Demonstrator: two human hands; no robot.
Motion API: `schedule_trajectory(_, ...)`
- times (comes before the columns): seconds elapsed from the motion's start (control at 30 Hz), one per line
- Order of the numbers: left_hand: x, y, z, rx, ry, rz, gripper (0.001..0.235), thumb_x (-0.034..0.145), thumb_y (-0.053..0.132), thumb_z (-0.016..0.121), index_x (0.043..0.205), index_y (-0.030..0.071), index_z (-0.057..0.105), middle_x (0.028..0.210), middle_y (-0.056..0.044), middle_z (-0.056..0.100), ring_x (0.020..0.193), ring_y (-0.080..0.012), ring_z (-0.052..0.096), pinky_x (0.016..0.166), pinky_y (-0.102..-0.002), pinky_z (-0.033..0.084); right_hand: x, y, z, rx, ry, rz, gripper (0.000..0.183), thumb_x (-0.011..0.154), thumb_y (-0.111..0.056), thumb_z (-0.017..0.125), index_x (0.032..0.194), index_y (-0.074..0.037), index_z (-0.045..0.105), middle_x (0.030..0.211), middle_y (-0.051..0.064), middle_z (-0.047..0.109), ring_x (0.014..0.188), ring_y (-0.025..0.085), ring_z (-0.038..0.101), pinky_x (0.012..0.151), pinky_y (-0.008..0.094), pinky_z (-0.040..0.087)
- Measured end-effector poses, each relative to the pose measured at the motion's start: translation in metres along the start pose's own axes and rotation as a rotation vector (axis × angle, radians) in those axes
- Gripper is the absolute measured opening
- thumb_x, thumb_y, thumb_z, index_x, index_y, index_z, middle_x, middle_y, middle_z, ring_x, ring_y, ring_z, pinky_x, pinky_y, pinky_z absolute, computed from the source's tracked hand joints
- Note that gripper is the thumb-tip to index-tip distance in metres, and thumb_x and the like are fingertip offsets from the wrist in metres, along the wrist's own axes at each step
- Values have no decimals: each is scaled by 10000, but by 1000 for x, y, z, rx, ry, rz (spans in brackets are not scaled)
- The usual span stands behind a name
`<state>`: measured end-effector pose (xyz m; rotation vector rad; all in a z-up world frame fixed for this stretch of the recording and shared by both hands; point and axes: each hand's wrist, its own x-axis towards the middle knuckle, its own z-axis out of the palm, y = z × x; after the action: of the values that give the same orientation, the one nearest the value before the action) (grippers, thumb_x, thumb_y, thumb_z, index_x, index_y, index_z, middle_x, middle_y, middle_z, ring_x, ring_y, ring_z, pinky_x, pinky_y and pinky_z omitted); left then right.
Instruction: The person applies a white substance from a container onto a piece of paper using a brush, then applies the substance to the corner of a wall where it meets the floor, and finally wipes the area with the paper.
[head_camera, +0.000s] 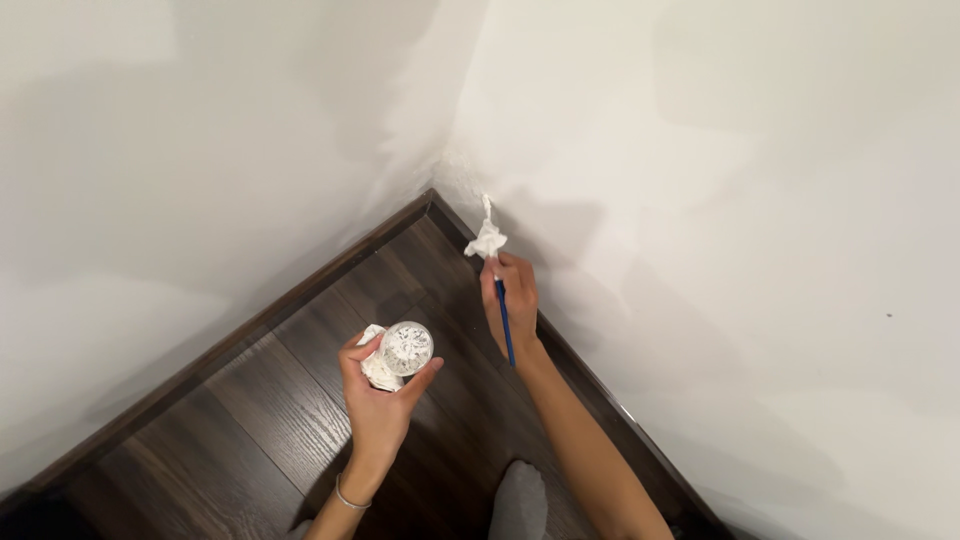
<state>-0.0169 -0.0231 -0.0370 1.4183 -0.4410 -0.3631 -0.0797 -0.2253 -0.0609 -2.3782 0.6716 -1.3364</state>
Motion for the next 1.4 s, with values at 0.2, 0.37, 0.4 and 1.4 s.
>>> schedule_trajectory(0.2, 1, 1, -1, 81, 11, -24, 736, 687, 38, 914, 1231, 28, 419, 1298, -150, 501, 1119, -206, 637, 924, -315, 602, -5, -12, -4, -23, 56, 92, 222, 893, 73, 746, 934, -14, 545, 978, 147, 654, 845, 306, 654, 684, 386, 524)
schedule_trajectory(0.37, 0, -2, -1, 84, -4, 1, 734, 693, 51, 912, 1234, 23, 417, 1292, -157, 497, 1118, -204, 630, 926, -315, 601, 15, -6, -6, 34, -16, -40, 224, 870, 90, 741, 1025, 16, 597, 1031, 181, 671, 884, 343, 654, 705, 403, 537)
schedule_trajectory(0.4, 0, -1, -1, 72, -5, -12, 733, 694, 54, 911, 1232, 23, 414, 1292, -159, 500, 1117, -204, 631, 919, -315, 604, 16, -6, -7, 31, -23, -37, 225, 871, 96, 737, 1031, 22, 597, 1036, 187, 671, 889, 346, 654, 702, 402, 536)
schedule_trajectory(1.4, 2, 7, -3, 81, 6, -19, 730, 712, 61, 911, 1244, 21, 412, 1270, -157, 529, 1109, -200, 638, 923, -303, 595, -19, -1, -9, -9, 45, 48, 225, 907, 56, 718, 970, -18, 515, 988, 163, 641, 823, 296, 640, 672, 381, 522)
